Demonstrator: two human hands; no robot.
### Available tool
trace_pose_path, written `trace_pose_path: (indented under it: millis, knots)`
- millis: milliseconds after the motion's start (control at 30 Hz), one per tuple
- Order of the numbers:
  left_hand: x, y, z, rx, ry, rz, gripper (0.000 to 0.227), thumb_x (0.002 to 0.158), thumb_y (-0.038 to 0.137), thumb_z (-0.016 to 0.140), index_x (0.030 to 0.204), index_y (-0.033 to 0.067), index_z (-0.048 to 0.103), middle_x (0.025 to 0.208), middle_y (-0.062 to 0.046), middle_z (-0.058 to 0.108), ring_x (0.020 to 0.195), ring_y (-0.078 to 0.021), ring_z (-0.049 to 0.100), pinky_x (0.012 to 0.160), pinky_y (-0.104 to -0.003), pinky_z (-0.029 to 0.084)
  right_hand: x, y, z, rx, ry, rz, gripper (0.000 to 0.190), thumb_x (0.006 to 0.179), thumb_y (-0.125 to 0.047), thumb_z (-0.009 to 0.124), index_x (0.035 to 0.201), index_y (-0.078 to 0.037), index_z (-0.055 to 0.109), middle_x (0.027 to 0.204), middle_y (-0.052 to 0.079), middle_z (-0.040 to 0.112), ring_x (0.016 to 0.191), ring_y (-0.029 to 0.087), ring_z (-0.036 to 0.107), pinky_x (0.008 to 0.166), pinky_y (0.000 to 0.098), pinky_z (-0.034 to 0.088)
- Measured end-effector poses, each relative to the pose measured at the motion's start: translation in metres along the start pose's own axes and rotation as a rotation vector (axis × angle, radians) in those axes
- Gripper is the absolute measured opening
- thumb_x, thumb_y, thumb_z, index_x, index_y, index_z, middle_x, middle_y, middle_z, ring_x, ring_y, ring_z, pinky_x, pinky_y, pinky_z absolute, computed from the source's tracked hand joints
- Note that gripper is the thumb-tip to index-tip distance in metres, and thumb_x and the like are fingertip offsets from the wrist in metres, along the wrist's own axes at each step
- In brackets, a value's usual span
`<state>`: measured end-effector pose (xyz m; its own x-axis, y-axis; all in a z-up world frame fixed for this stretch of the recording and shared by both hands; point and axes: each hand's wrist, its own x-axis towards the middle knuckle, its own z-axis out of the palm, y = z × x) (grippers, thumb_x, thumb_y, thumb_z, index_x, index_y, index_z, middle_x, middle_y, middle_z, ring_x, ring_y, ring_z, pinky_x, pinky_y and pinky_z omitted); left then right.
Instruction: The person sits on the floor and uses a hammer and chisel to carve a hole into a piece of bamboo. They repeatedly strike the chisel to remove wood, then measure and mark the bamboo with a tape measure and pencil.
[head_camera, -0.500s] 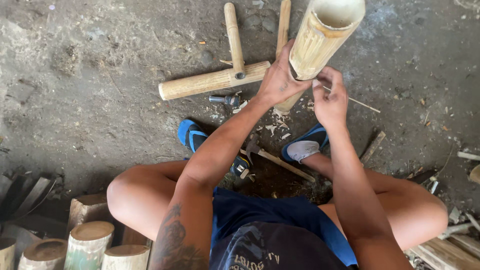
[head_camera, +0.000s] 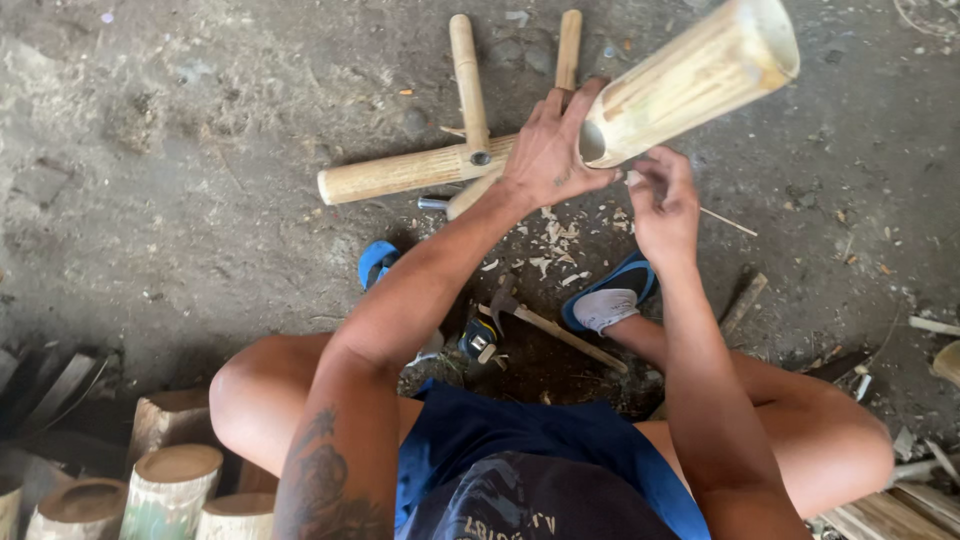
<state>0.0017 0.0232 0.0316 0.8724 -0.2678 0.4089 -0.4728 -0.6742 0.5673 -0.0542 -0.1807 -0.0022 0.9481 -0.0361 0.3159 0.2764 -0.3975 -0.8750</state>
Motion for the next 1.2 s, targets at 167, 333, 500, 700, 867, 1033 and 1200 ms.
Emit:
trace_pose_path:
  millis: [167, 333, 500, 700, 867, 1033, 1200]
  knots:
    - [-0.017, -0.036, -0.041, 0.294, -0.28, -0.15, 0.109, 0.065, 0.048, 0.091, 0.153, 0.022, 0.031, 0.128, -0.019, 0.05, 0.122, -0.0401, 0.053, 0.097, -0.052, 0.053, -0.008, 0.015, 0.038, 0.067, -0.081, 0.074, 0.038, 0.105, -0.008, 0.063, 0.141, -0.002, 0.05, 0.12, 0.014, 0.07, 0.106, 0.019, 0.069, 0.09, 0.0321, 0.057]
    - [-0.064, -0.096, -0.075, 0.447, -0.429, -0.287, 0.109, 0.068, 0.048, 0.09, 0.153, 0.022, 0.028, 0.136, -0.021, 0.045, 0.13, -0.0402, 0.046, 0.098, -0.051, 0.051, -0.016, 0.016, 0.105, 0.007, -0.342, 0.194, 0.039, 0.103, -0.012, 0.062, 0.14, -0.003, 0.052, 0.112, 0.013, 0.07, 0.094, 0.016, 0.071, 0.08, 0.0306, 0.055]
    - [-0.131, -0.188, -0.099, 0.517, -0.645, -0.447, 0.115, 0.067, 0.05, 0.092, 0.155, 0.0204, 0.025, 0.144, -0.02, 0.043, 0.134, -0.0411, 0.046, 0.1, -0.051, 0.05, -0.027, 0.011, 0.189, -0.014, -0.686, 0.263, 0.044, 0.1, -0.017, 0.063, 0.141, -0.006, 0.052, 0.106, 0.012, 0.07, 0.088, 0.018, 0.069, 0.075, 0.0335, 0.054]
    - [-0.232, -0.292, -0.133, 0.682, -0.813, -0.518, 0.126, 0.057, 0.042, 0.099, 0.158, 0.0255, 0.026, 0.146, -0.019, 0.044, 0.133, -0.0388, 0.05, 0.095, -0.052, 0.051, -0.053, 0.005, 0.258, -0.203, -0.967, 0.281, 0.047, 0.097, -0.027, 0.064, 0.14, -0.011, 0.053, 0.104, 0.01, 0.072, 0.09, 0.02, 0.071, 0.076, 0.0368, 0.054]
    - [-0.303, -0.357, -0.149, 0.722, -0.868, -0.566, 0.123, 0.054, 0.036, 0.1, 0.156, 0.0305, 0.031, 0.148, -0.012, 0.045, 0.135, -0.036, 0.048, 0.097, -0.055, 0.048, -0.063, 0.017, 0.301, -0.16, -1.061, 0.391, 0.046, 0.096, -0.029, 0.064, 0.137, -0.011, 0.056, 0.104, 0.011, 0.073, 0.088, 0.023, 0.073, 0.073, 0.039, 0.057]
    - [-0.358, -0.398, -0.157, 0.756, -0.832, -0.66, 0.084, 0.086, 0.03, 0.082, 0.155, 0.0281, 0.035, 0.144, -0.013, 0.049, 0.132, -0.0389, 0.049, 0.108, -0.062, 0.04, -0.073, 0.025, 0.335, -0.119, -1.112, 0.298, 0.041, 0.096, -0.028, 0.065, 0.132, -0.008, 0.06, 0.098, 0.011, 0.076, 0.089, 0.023, 0.075, 0.079, 0.0359, 0.057]
    - [-0.38, -0.407, -0.159, 0.919, -0.874, -0.733, 0.077, 0.092, 0.02, 0.069, 0.156, 0.0278, 0.027, 0.156, -0.011, 0.035, 0.145, -0.0391, 0.035, 0.117, -0.058, 0.031, -0.08, 0.031, 0.353, -0.138, -1.145, 0.326, 0.04, 0.096, -0.027, 0.065, 0.131, -0.009, 0.061, 0.098, 0.011, 0.076, 0.091, 0.021, 0.075, 0.08, 0.0356, 0.057]
